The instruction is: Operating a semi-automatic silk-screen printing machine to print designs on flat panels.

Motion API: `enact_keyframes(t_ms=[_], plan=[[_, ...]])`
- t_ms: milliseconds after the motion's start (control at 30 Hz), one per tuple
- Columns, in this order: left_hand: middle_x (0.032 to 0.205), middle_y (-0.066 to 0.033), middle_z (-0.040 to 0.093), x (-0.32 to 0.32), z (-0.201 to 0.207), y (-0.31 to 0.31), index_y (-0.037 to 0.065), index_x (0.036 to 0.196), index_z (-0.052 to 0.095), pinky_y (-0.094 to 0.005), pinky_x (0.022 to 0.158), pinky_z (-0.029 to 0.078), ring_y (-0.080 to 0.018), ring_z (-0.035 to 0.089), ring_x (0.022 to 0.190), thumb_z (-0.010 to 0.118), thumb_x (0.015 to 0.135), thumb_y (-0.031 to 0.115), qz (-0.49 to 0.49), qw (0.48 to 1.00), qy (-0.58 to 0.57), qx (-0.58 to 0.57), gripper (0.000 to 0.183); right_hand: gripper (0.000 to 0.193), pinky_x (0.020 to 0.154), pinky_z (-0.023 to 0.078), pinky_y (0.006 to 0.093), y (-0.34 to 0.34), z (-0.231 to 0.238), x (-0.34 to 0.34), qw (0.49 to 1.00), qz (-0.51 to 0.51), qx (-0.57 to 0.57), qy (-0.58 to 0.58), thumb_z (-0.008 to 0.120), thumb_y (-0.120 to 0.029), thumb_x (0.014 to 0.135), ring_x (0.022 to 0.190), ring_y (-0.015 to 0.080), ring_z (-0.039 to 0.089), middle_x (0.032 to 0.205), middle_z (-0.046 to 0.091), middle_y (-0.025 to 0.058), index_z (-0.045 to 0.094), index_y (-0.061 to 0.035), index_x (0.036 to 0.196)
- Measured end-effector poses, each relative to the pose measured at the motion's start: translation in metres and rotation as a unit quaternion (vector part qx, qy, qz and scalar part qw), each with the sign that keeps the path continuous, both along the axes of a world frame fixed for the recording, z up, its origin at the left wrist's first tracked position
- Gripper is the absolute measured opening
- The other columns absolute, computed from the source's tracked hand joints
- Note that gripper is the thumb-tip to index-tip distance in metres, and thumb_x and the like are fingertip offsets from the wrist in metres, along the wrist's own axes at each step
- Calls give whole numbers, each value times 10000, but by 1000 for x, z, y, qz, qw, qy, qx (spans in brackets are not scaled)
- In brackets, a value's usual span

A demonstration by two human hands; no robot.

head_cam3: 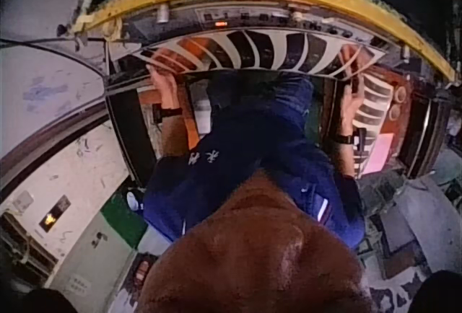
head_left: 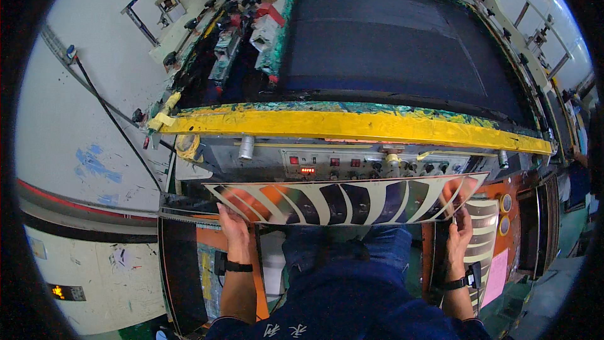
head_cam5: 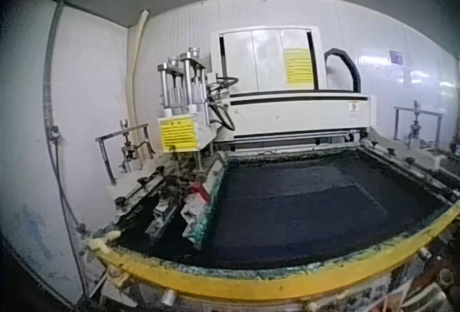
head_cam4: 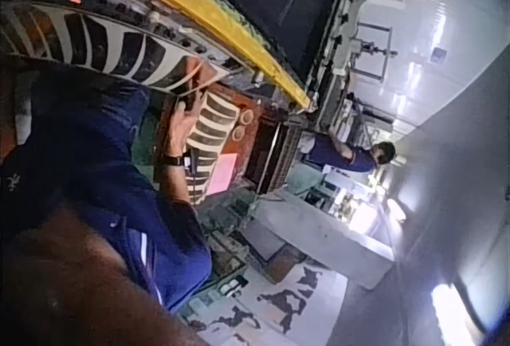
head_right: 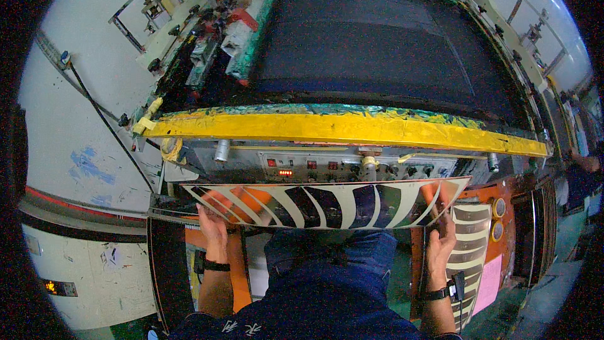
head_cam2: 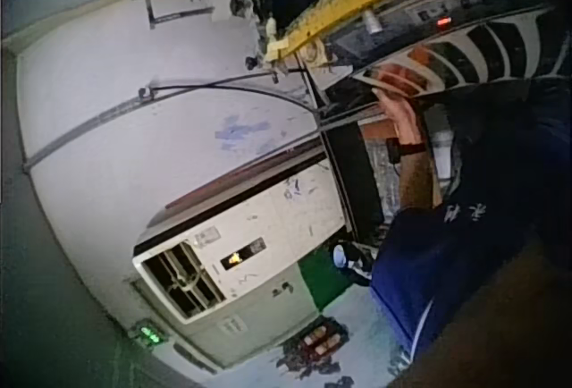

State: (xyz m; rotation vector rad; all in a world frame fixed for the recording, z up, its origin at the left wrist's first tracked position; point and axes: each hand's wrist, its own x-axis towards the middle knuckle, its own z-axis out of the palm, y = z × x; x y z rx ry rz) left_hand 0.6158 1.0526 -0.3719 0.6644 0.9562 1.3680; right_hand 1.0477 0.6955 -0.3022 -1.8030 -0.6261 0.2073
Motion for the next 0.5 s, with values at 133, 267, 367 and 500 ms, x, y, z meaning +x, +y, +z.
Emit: enact_keyframes(t_ms=[133,267,367,500], plan=[[1125,-108,595,-1,-3,2,45,1182,520,-437,901,514,-267,597,1025,299,1015,428,-21,1000,14,8,473,572,1081,300,357,-4,-4,1,1000,-3,-23,8,418,35,729,1231,281,458,1306,504,194,458,84,1297],[1121,-111,595,-1,-1,3,53,1184,518,-456,917,509,-281,597,1024,284,1014,435,-27,999,17,16,480,567,1073,313,358,1,-1,-2,1000,9,-10,7,413,42,730,1223,287,468,1299,511,194,464,78,1293],[1140,-106,589,0,-4,6,69,1197,515,-474,959,477,-287,582,1058,293,1007,453,-37,999,33,23,483,552,1064,329,361,-3,-4,0,1000,-16,-15,14,418,38,734,1216,294,480,1284,525,195,473,79,1282],[1241,-86,562,12,-9,16,129,1255,498,-458,1051,355,-255,502,1191,378,941,583,-163,985,-12,56,565,604,1067,333,370,-15,-8,4,995,-53,-76,46,456,15,749,1238,271,469,1308,517,171,440,-8,1352]])
